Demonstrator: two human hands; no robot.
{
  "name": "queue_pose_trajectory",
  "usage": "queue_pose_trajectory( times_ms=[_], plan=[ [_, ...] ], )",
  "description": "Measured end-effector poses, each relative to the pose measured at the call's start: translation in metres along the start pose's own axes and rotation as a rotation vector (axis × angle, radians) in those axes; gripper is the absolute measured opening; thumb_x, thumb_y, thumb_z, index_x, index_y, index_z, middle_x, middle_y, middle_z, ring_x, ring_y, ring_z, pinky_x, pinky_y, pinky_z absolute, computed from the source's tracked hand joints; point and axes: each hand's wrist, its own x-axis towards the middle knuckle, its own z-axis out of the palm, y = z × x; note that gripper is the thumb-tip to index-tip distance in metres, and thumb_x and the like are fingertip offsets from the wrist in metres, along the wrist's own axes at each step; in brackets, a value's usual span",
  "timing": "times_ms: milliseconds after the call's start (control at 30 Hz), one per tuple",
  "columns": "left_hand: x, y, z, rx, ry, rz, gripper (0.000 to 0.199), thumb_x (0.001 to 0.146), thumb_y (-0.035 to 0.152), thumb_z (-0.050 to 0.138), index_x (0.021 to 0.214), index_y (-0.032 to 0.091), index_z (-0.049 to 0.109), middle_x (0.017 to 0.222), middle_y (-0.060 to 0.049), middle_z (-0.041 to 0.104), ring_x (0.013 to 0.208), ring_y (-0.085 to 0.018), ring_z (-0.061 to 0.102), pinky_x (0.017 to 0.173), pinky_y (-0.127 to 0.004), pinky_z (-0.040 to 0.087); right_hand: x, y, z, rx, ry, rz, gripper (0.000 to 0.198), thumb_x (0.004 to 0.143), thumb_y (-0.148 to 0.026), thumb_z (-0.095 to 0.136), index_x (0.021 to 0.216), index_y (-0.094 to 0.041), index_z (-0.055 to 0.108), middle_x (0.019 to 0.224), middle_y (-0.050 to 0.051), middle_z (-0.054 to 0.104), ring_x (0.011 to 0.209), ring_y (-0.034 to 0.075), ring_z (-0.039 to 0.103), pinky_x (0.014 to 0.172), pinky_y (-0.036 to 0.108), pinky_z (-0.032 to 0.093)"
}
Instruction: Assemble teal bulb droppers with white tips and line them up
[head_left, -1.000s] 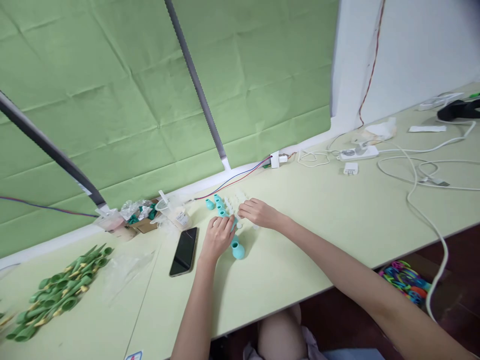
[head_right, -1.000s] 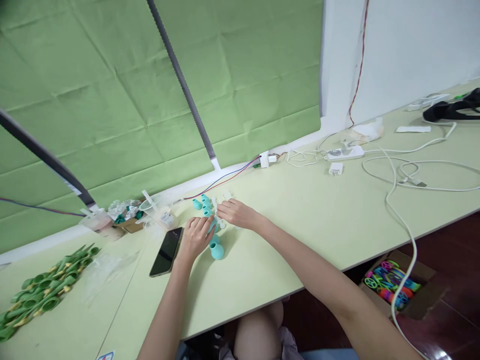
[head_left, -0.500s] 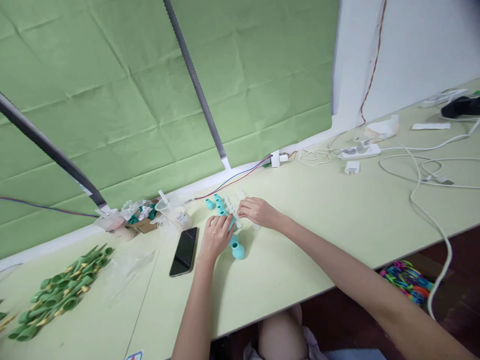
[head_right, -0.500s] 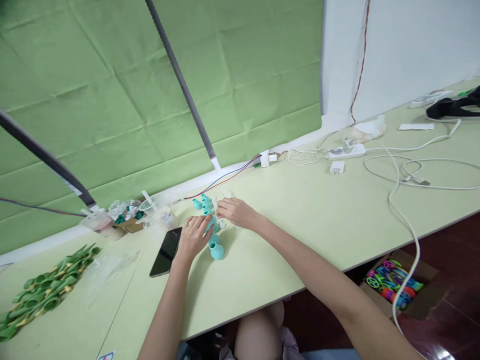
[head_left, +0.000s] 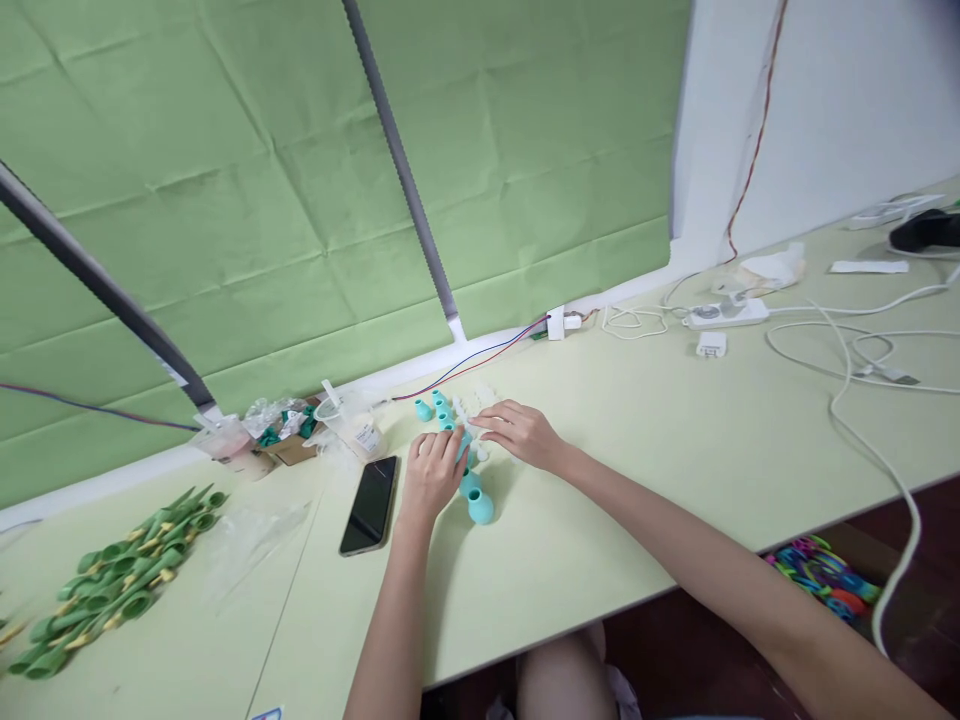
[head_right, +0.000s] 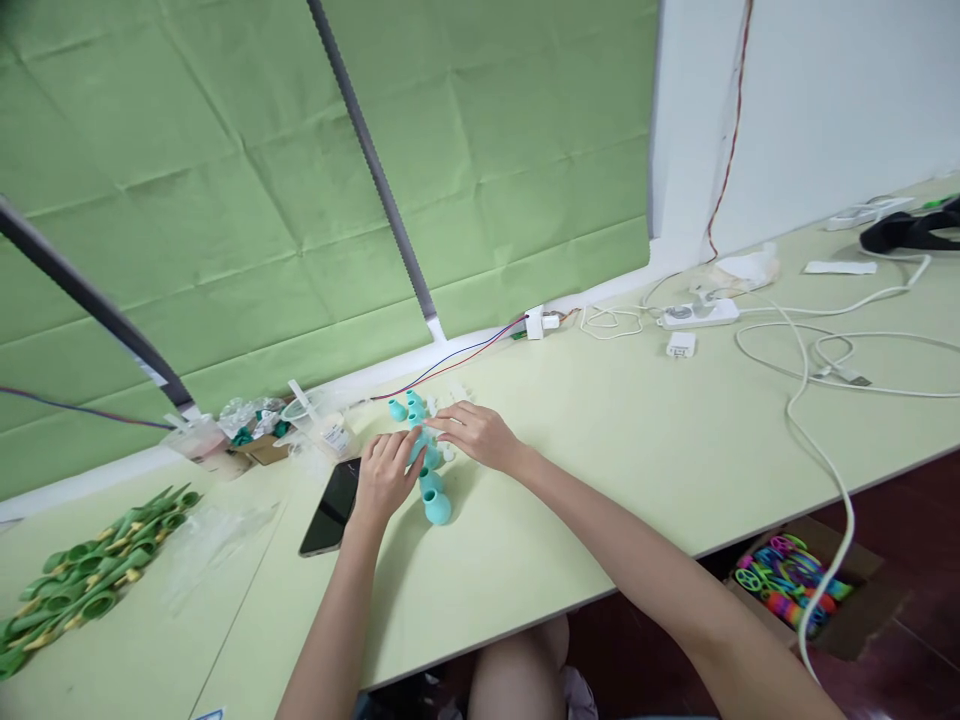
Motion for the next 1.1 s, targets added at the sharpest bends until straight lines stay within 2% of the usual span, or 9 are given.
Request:
queue_pose_trajectory(
  times_ms=[100,300,567,933,1100],
  plan=[
    [0.000,0.002,0.001,0.008,-0.018,0.047,0.033,0.086,0.026,0.043,0.116,0.016,0.051,0.088,-0.008,0.062,0.081,-0.019,0.055,0.080,-0.034,0.036,0.000,-0.001,0.004,0.041,0.061,0.050,0.019,0.085,-0.022,0.050,0.098,-0.024,0.064,0.094,0.003,0.064,0.089,0.014,0.054,0.077,0.027,0.045],
    [-0.001,0.002,0.001,0.004,-0.001,0.018,0.034,0.085,0.027,0.044,0.117,0.016,0.051,0.090,-0.009,0.062,0.082,-0.018,0.056,0.081,-0.034,0.036,0.001,-0.002,0.004,0.075,0.160,0.110,0.011,0.081,-0.023,0.058,0.084,-0.025,0.068,0.090,0.003,0.064,0.084,0.014,0.053,0.072,0.026,0.046],
    [-0.001,0.003,0.004,0.029,-0.017,0.094,0.034,0.085,0.027,0.044,0.117,0.017,0.051,0.092,-0.009,0.063,0.083,-0.018,0.056,0.080,-0.034,0.036,0.004,0.001,-0.006,0.059,0.076,-0.051,0.011,0.082,-0.022,0.055,0.079,-0.021,0.066,0.083,0.003,0.066,0.079,0.014,0.053,0.071,0.027,0.046],
    [-0.005,0.001,0.004,0.024,0.022,0.109,0.032,0.085,0.029,0.045,0.115,0.017,0.052,0.083,-0.007,0.063,0.076,-0.017,0.057,0.075,-0.033,0.036,0.008,-0.002,-0.005,0.143,0.016,0.035,0.017,0.085,-0.023,0.050,0.076,-0.019,0.064,0.083,0.003,0.065,0.082,0.015,0.053,0.074,0.029,0.045],
    [-0.003,0.002,0.002,0.030,0.045,0.068,0.032,0.084,0.029,0.047,0.113,0.017,0.053,0.080,-0.006,0.062,0.074,-0.017,0.056,0.076,-0.033,0.036,0.004,-0.004,-0.003,0.087,0.089,0.018,0.012,0.084,-0.021,0.052,0.083,-0.018,0.063,0.086,0.004,0.065,0.081,0.015,0.053,0.075,0.029,0.046]
  ],
)
